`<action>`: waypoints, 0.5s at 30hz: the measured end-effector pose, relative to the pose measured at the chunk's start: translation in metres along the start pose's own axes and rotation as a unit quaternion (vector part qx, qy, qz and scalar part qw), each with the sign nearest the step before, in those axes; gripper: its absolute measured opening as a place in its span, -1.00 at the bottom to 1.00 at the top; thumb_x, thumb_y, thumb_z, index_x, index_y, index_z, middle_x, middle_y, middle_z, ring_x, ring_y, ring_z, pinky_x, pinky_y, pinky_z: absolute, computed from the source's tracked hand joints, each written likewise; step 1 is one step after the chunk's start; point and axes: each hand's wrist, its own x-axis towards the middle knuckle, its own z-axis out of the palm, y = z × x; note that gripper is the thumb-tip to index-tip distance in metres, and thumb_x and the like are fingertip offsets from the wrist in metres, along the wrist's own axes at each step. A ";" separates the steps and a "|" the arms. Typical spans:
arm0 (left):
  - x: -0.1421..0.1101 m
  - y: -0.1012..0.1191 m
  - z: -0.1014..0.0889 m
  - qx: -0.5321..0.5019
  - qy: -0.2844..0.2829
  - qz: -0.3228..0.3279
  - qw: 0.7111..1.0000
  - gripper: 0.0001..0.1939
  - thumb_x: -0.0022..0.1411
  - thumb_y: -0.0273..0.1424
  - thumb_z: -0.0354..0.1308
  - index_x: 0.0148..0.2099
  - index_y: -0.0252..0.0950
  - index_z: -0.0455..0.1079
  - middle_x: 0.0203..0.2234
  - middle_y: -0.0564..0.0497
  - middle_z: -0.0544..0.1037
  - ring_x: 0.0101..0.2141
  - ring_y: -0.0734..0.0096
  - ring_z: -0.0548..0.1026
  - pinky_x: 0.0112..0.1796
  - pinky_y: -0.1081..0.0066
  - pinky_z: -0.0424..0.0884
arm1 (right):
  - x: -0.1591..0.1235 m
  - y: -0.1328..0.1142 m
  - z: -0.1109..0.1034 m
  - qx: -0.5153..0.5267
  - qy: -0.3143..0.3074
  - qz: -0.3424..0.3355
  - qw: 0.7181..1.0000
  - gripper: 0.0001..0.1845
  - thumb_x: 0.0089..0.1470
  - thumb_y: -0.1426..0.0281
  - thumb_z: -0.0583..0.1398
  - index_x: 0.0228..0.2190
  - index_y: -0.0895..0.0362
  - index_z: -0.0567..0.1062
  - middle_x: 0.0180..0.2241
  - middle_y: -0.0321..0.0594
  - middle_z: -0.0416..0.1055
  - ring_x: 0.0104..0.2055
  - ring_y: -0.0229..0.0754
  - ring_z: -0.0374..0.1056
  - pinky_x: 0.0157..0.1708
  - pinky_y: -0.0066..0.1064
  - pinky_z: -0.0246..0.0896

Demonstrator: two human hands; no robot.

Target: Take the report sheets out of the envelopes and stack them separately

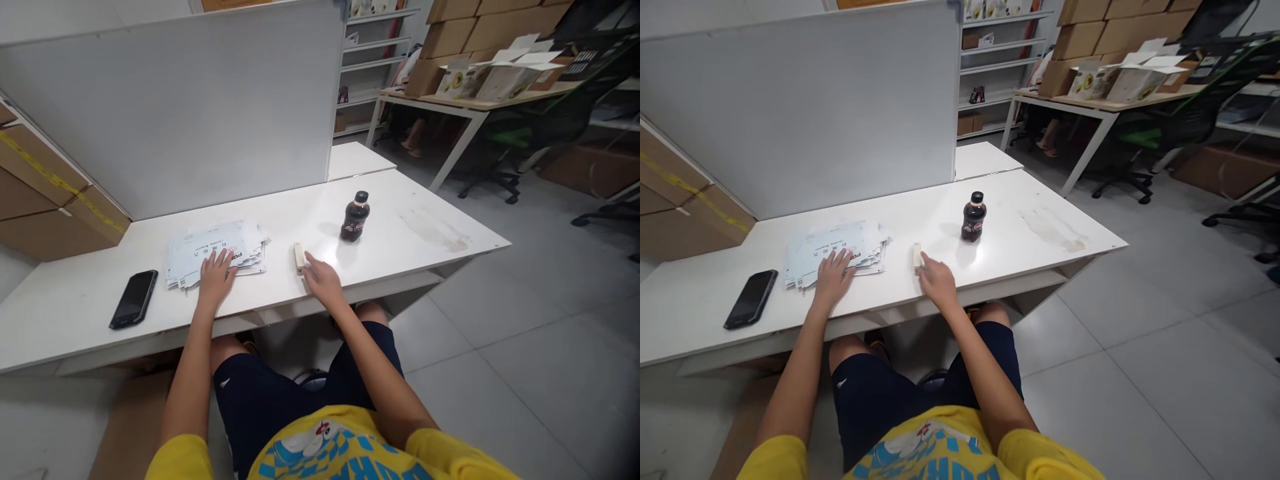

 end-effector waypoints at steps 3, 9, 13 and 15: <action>-0.001 0.000 0.001 -0.003 0.004 -0.001 1.000 -0.41 0.40 -0.13 -0.21 0.38 -0.21 0.14 0.35 -0.03 0.16 0.36 0.04 -0.01 0.30 0.02 -0.11 | 0.007 0.020 -0.019 0.047 0.146 0.061 0.986 -0.53 0.25 0.25 -0.01 0.08 0.19 0.39 0.04 0.05 0.45 0.11 0.00 0.35 0.15 -0.12 0.19; -0.001 0.002 0.000 -0.004 0.004 -0.010 1.000 -0.42 0.38 -0.14 -0.15 0.36 -0.20 0.17 0.33 -0.02 0.19 0.35 0.06 0.02 0.30 0.05 -0.11 | 0.059 0.086 -0.054 0.076 0.256 0.177 0.947 -0.17 -0.01 0.12 0.23 0.22 0.14 0.12 0.23 0.12 0.15 0.29 0.08 0.09 0.23 -0.01 0.04; 0.000 0.002 0.000 -0.012 0.002 -0.013 1.000 -0.42 0.38 -0.12 -0.16 0.36 -0.18 0.16 0.34 0.00 0.19 0.35 0.07 0.01 0.30 0.06 -0.10 | 0.089 0.112 -0.058 0.100 0.211 0.202 0.951 -0.03 -0.16 0.11 0.31 0.20 0.18 0.08 0.24 0.17 0.11 0.26 0.09 0.13 0.19 -0.06 0.10; 0.000 0.001 0.000 -0.015 0.000 -0.015 1.000 -0.42 0.38 -0.11 -0.17 0.36 -0.18 0.16 0.34 0.01 0.19 0.35 0.07 0.02 0.30 0.06 -0.09 | 0.095 0.114 -0.056 0.086 0.193 0.216 0.953 -0.15 -0.17 0.12 0.31 0.11 0.14 0.18 0.13 0.10 0.27 0.14 0.09 0.26 0.10 -0.06 0.20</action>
